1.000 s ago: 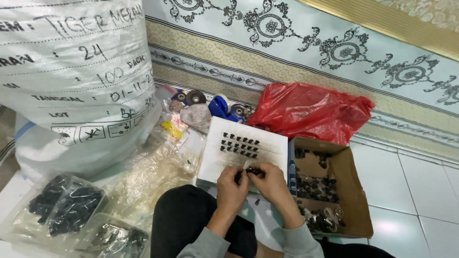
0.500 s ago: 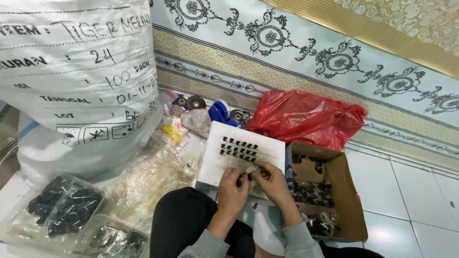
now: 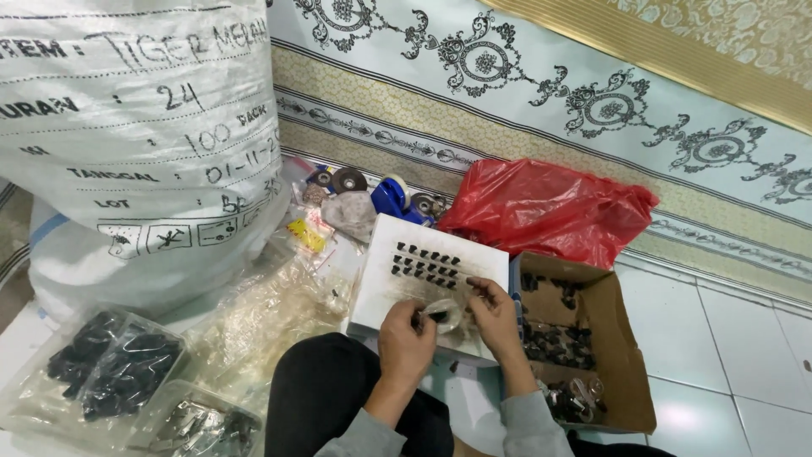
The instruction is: The person sits on the floor and packs small black hardware pieces into a clear plastic bag. They place the filled bag into a white box, then continue picking individual pieces from a cardboard box and placing them into the white box.
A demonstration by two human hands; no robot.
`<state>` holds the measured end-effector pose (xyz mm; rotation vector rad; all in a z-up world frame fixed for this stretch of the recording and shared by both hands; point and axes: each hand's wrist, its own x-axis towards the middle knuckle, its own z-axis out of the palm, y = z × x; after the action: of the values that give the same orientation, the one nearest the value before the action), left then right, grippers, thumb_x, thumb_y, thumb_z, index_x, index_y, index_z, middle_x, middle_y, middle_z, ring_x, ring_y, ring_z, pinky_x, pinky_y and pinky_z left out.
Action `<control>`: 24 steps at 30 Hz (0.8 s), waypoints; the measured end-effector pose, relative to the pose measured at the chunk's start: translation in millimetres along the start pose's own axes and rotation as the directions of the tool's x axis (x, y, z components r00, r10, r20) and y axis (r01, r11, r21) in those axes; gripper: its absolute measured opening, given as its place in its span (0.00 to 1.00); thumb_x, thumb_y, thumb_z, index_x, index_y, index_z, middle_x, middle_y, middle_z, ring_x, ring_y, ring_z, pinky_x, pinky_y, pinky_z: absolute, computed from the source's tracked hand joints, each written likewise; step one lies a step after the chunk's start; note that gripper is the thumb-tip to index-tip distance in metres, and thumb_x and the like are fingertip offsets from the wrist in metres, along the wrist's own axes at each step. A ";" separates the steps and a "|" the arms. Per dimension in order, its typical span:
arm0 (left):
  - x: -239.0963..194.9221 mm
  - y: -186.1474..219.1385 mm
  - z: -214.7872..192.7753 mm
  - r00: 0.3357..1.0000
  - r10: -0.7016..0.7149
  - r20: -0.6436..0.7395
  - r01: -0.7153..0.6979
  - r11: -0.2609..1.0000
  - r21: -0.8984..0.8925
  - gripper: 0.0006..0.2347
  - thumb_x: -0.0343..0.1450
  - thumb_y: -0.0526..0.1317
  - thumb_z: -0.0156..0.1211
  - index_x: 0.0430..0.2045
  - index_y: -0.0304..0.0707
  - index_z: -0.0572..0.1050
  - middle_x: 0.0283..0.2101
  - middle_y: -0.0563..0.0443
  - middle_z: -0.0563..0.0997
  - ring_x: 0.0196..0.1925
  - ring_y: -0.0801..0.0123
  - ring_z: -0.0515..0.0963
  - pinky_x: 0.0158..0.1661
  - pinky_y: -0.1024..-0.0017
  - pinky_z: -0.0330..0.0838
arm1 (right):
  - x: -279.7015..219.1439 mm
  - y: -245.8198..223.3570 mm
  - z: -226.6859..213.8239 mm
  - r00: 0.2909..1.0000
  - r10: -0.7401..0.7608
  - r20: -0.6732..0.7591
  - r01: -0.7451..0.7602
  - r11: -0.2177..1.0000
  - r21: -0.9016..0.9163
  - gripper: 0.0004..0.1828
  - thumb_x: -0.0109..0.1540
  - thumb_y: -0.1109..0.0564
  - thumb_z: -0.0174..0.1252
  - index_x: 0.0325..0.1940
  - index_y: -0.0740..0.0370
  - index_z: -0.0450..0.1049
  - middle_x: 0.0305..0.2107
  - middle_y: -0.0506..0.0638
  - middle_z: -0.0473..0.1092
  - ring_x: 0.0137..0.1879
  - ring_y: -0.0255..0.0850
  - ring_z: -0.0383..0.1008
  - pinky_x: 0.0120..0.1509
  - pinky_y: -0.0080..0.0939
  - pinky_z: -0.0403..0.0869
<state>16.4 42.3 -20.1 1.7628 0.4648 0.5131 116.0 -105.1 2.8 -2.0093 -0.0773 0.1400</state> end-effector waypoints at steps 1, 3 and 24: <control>0.0 0.2 -0.7 1.000 0.002 0.002 -0.002 1.000 0.002 0.08 0.66 0.35 0.55 0.33 0.39 0.81 0.33 0.48 0.81 0.34 0.59 0.81 0.37 0.64 0.75 | 7.1 5.7 1.8 1.000 0.001 -0.002 -0.001 1.000 0.003 0.20 0.58 0.57 0.58 0.53 0.61 0.80 0.50 0.52 0.78 0.53 0.41 0.76 0.58 0.40 0.74; 0.7 0.9 -1.7 0.997 -0.072 0.021 0.071 0.997 0.015 0.09 0.67 0.36 0.55 0.35 0.39 0.82 0.35 0.48 0.82 0.36 0.60 0.82 0.39 0.63 0.76 | 21.9 16.9 5.1 0.999 -0.032 0.011 0.034 0.988 -0.149 0.26 0.57 0.59 0.58 0.61 0.57 0.75 0.45 0.50 0.72 0.42 0.38 0.72 0.49 0.38 0.73; 0.5 -2.8 1.7 0.998 -0.057 0.031 0.057 0.998 0.009 0.08 0.67 0.36 0.56 0.34 0.40 0.81 0.34 0.49 0.81 0.34 0.61 0.81 0.37 0.64 0.75 | 60.3 26.8 19.7 0.982 -0.189 -0.009 0.171 0.908 -0.383 0.20 0.60 0.58 0.59 0.56 0.57 0.77 0.42 0.52 0.76 0.42 0.43 0.76 0.51 0.42 0.73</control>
<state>17.6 41.8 -23.1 1.7576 0.4940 0.4435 172.9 -91.9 -33.6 -2.3806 -0.2798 -0.0449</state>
